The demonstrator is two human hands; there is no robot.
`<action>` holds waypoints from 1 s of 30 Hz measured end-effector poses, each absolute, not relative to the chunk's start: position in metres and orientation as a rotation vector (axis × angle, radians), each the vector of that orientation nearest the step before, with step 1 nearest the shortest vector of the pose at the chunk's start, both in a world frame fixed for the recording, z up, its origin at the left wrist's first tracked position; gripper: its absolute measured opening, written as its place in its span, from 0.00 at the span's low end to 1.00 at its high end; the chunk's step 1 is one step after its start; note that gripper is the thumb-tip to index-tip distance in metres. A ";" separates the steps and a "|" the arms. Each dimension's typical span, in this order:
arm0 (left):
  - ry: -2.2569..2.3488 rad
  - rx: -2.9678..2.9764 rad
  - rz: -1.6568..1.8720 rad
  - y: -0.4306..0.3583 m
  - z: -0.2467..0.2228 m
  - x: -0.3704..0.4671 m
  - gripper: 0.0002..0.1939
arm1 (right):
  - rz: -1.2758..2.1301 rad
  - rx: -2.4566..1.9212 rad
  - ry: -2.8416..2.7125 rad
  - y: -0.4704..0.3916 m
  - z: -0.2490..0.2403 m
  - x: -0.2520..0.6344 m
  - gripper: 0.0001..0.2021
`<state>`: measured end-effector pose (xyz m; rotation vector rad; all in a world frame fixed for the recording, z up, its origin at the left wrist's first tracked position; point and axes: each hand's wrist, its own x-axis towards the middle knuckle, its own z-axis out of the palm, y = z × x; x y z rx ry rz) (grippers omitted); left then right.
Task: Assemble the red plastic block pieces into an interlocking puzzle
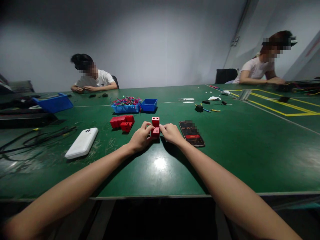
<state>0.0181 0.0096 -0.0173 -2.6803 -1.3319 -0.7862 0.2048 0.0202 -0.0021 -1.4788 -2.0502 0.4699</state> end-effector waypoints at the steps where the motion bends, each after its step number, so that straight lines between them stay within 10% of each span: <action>1: -1.232 -2.663 -0.748 0.010 -0.017 0.021 0.12 | 0.590 -1.475 -1.951 0.021 -0.002 0.205 0.23; 9: -0.833 -2.633 -0.757 0.023 -0.015 0.036 0.16 | 1.147 -1.216 -1.428 0.024 -0.007 0.206 0.06; 30: -1.475 -2.945 -0.973 0.025 -0.017 0.016 0.19 | 1.447 -0.985 -1.424 0.014 -0.004 0.196 0.18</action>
